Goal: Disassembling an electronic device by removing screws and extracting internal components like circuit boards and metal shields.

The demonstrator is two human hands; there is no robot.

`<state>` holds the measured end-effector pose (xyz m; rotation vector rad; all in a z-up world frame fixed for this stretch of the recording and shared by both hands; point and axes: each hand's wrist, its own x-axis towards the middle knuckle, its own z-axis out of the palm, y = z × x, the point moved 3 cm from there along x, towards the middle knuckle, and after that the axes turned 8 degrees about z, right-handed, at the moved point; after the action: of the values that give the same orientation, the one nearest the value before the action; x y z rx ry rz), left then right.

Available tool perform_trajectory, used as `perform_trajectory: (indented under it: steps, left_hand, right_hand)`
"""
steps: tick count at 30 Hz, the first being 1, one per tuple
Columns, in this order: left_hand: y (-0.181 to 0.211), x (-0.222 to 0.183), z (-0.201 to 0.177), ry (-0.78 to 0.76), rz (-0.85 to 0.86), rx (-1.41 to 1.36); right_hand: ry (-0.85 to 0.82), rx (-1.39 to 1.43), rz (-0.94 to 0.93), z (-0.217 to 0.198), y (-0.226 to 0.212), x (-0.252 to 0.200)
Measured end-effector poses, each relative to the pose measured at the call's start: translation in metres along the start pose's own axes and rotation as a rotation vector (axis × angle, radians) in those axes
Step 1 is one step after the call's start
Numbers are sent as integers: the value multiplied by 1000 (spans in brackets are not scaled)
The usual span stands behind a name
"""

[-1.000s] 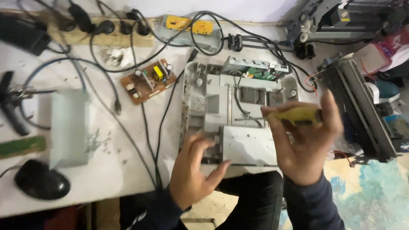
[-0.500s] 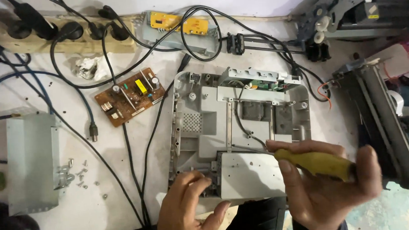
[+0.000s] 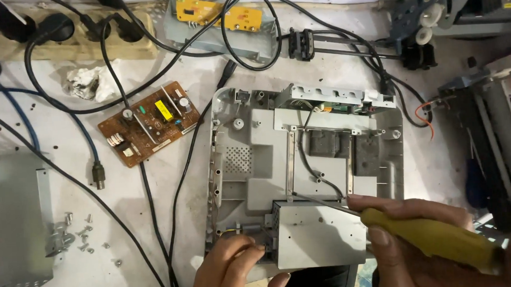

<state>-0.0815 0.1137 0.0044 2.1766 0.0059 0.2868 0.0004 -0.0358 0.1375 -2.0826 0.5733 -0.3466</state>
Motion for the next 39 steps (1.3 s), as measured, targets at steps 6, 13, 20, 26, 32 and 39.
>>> perform_trajectory:
  steps: [6,13,20,26,32,39]
  left_hand:
    - [0,-1,2,60,-11,-27]
    - [-9,-6,7,9,20,9]
    - [7,11,0,126,77,-2]
    - [-4,7,-5,-9,197,-38]
    - [5,13,-7,115,337,-87]
    - [2,12,-12,90,446,-112]
  right_hand:
    - [-237,127,-127,-6,38,10]
    - [-258,14,-81,-4,39,13]
    - [-226,-43,-54,3,18,5]
    - [-509,-338,-182,-48,41,55]
    - [-318,-132,-719,-40,-4,-6]
    - [-471,-8,-876,-40,-7,4]
